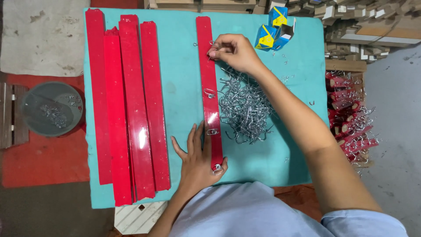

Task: Assembling metal hooks onto red bars and placing the finished products into a wooden crate.

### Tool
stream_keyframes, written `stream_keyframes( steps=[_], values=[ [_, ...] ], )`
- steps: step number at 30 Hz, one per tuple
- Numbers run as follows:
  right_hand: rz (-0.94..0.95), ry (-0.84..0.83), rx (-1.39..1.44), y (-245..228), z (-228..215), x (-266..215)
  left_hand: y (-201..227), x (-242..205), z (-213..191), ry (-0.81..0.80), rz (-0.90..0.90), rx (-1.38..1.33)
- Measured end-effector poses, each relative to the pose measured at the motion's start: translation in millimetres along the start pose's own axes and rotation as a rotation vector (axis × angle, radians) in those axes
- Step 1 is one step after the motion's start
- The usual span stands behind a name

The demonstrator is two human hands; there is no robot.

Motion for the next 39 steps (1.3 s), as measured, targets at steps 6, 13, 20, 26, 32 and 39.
stream_keyframes(
  steps=[6, 13, 20, 26, 32, 39],
  values=[
    [0.008, 0.018, -0.033, 4, -1, -1, 0, 0, -1, 0.004, 0.004, -0.004],
    [-0.012, 0.027, -0.003, 7, -2, -1, 1, 0, -1, 0.009, 0.008, 0.003],
    [-0.077, 0.02, -0.196, -11, 2, -1, 0, 0, 0, -0.004, 0.001, -0.007],
    [-0.265, -0.025, -0.344, -22, 11, 3, 1, 1, -1, -0.005, -0.001, 0.008],
    [-0.243, -0.103, -0.381, -15, 13, 11, -1, 1, 0, -0.01, -0.005, 0.003],
    [-0.233, -0.199, -0.323, -20, 13, 9, 2, 0, -2, -0.019, -0.014, -0.011]
  ],
)
Point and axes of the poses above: each hand's wrist, its own x-axis towards the middle knuckle, its own z-axis out of the palm, y = z × x, the point moved 5 cm from there along x, towards the middle knuckle, and after that the axes turned 11 degrees about -z, right-handed, at the moved point
